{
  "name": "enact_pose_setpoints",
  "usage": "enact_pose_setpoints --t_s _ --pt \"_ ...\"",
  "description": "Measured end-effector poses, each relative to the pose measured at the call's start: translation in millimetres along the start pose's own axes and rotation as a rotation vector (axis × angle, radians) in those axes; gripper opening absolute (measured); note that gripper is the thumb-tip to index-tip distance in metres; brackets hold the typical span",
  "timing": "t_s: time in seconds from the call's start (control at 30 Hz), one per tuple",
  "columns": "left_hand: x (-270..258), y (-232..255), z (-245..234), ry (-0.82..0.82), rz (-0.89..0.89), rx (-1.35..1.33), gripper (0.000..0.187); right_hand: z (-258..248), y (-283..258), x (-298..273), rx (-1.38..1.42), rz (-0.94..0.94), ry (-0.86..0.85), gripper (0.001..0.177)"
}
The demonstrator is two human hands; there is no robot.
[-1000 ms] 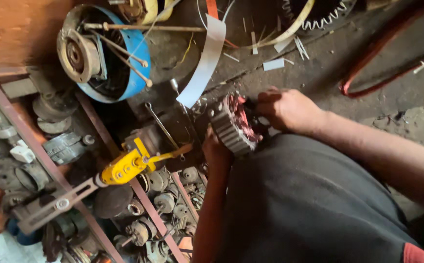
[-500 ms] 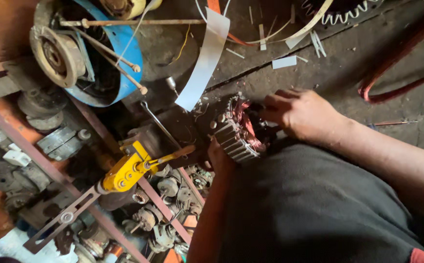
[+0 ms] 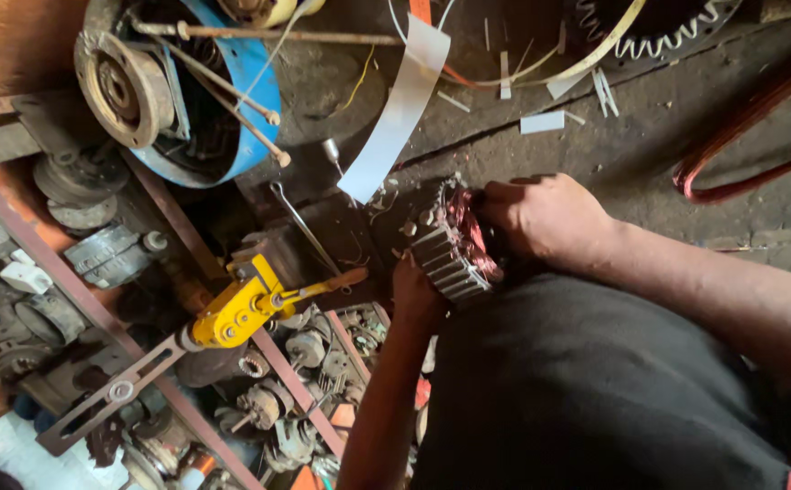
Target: The person winds copper wire around a motor stator core, carefully arranging the coils into the slots. They use a pair of scissors to cut a strip of white insulating material and place it into the stator to separate the windings. The person continues to wind and adjust the copper wire throughout the clip.
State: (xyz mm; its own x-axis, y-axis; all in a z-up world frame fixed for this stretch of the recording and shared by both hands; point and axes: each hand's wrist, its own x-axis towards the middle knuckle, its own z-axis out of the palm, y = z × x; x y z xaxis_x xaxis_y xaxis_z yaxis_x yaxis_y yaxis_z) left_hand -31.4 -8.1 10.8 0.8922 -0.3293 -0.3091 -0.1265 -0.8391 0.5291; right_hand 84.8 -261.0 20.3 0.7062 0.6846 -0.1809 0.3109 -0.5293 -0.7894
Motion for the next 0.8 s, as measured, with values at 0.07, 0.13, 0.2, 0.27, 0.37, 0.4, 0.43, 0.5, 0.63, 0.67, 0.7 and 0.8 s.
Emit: enact_pose_setpoints --t_s 0.07,0.13,0.2,0.27,0.37,0.4,0.43,0.5,0.63,0.67,0.7,0.8 --pt "3.8 1.7 -6.8 -0.121 0.109 0.178 0.013 -1.1 0.2 -3.4 0.004 -0.168 0.050 0.041" --pt "15.8 3.5 -13.4 -0.007 0.048 -0.012 0.021 -10.1 7.2 -2.0 0.002 -0.264 0.087 0.055" --pt "14.9 7.7 -17.0 0.024 0.010 -0.096 0.025 -13.1 11.3 -6.7 -0.015 -0.282 0.042 0.062" --pt "12.1 11.2 -18.7 -0.008 0.020 -0.068 0.025 -14.2 16.8 -10.8 -0.073 -0.222 -0.068 0.064" --pt "6.0 16.9 -22.9 -0.053 -0.732 -0.533 0.021 -8.7 19.9 -11.9 -0.040 -0.280 0.008 0.058" --pt "4.0 19.1 -25.1 -0.024 -0.553 -0.404 0.023 -6.4 19.6 -12.7 -0.022 -0.288 0.017 0.057" --pt "4.7 20.8 -27.5 0.009 -0.368 -0.275 0.025 -5.7 20.8 -10.2 -0.011 -0.300 0.031 0.057" --pt "6.9 25.2 -30.6 0.055 -0.197 -0.127 0.028 -6.0 20.7 -9.2 -0.015 -0.324 0.062 0.059" --pt "8.6 32.3 -32.3 0.070 -0.294 -0.170 0.030 -10.4 26.2 -8.4 -0.096 -0.449 0.098 0.056" --pt "9.0 31.8 -31.1 0.067 -0.331 -0.213 0.031 -11.0 29.2 -7.3 -0.121 -0.500 0.096 0.053" --pt "5.4 32.0 -29.6 0.031 -0.368 -0.214 0.031 -9.6 30.0 -9.3 -0.138 -0.498 0.077 0.051" --pt "-4.3 25.2 -23.2 -0.056 -0.454 -0.223 0.032 -1.7 26.6 -18.2 -0.223 -0.493 0.073 0.046"
